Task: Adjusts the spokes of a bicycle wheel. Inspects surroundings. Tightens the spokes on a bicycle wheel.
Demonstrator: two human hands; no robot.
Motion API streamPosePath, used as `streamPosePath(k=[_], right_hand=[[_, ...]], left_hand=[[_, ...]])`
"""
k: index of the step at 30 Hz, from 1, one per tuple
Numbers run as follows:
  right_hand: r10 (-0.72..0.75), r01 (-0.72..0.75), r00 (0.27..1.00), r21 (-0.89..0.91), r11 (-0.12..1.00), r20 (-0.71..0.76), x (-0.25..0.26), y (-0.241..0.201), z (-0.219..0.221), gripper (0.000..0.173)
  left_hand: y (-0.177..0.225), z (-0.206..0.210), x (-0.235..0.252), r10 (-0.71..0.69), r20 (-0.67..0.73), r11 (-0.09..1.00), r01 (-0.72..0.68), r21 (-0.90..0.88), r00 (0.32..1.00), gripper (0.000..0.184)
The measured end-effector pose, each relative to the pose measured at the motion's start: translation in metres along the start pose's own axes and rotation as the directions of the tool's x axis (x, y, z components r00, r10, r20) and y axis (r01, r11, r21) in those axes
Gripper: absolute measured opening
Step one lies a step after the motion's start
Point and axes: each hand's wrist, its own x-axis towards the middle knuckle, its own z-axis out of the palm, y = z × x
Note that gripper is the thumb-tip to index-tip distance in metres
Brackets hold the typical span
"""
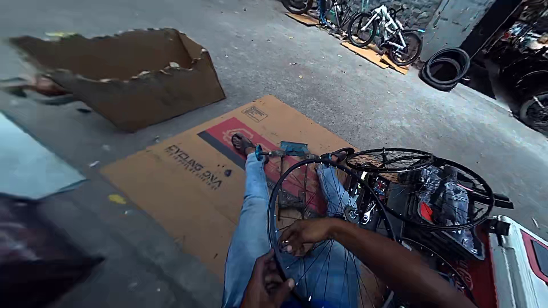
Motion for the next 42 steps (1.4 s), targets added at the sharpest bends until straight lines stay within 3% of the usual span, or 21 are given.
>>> streamPosePath(k=[2, 6, 12, 23, 26, 29, 34, 38, 40, 42], right_hand=[[-0.017, 0.016, 0.999, -0.018, 1.0, -0.033, 0.007, 0.012, 0.01, 0.032], [-0.102, 0.105, 0.972, 0.003, 0.994, -0.211, 0.015, 0.03, 0.028, 0.035], [-0.062, 0.066, 0.983, 0.017, 0.998, -0.175, 0.013, 0.029, 0.022, 0.042], [-0.096, 0.072, 0.975, -0.12, 0.99, -0.203, 0.012, 0.029, 0.019, 0.038], [-0.138, 0.078, 0.937, -0.192, 0.978, -0.32, 0.013, 0.034, 0.028, 0.031], [-0.275, 0.105, 0.854, -0.372, 0.922, -0.441, 0.012, 0.04, 0.041, 0.021], [-0.427, 0.196, 0.866, -0.609, 0.768, -0.26, 0.004, 0.035, 0.028, 0.029], [-0.457, 0.094, 0.866, -0.831, 0.549, -0.204, 0.009, 0.027, 0.022, 0.017], [-0.512, 0.068, 0.831, -0.873, 0.483, -0.218, 0.009, 0.029, 0.024, 0.015], [-0.616, 0.054, 0.733, -0.878, 0.475, -0.288, 0.004, 0.035, 0.032, 0.016]], left_hand=[[-0.011, 0.001, -0.004, -0.033, -0.056, 0.999, 0.034, 0.019, 0.998, 0.082], [-0.021, -0.007, -0.008, -0.132, -0.04, 0.991, 0.132, -0.015, 0.99, 0.076], [-0.015, -0.009, -0.01, -0.131, 0.005, 0.987, 0.131, -0.097, 0.991, 0.078], [-0.008, -0.009, -0.008, -0.155, 0.012, 0.981, 0.156, -0.112, 0.988, 0.078], [-0.008, -0.008, -0.008, -0.141, 0.014, 0.985, 0.142, -0.1, 0.99, 0.078], [-0.008, -0.007, -0.008, -0.132, 0.0, 0.987, 0.131, -0.089, 0.991, 0.078], [-0.006, -0.003, 0.001, -0.076, -0.122, 0.997, 0.075, -0.017, 0.99, 0.058], [-0.004, 0.0, 0.01, -0.059, -0.169, 0.998, 0.057, -0.02, 0.984, 0.046], [-0.004, 0.001, 0.01, -0.057, -0.177, 0.998, 0.061, 0.016, 0.983, 0.055], [-0.003, 0.001, 0.011, -0.065, -0.175, 0.995, 0.076, 0.058, 0.983, 0.078]])
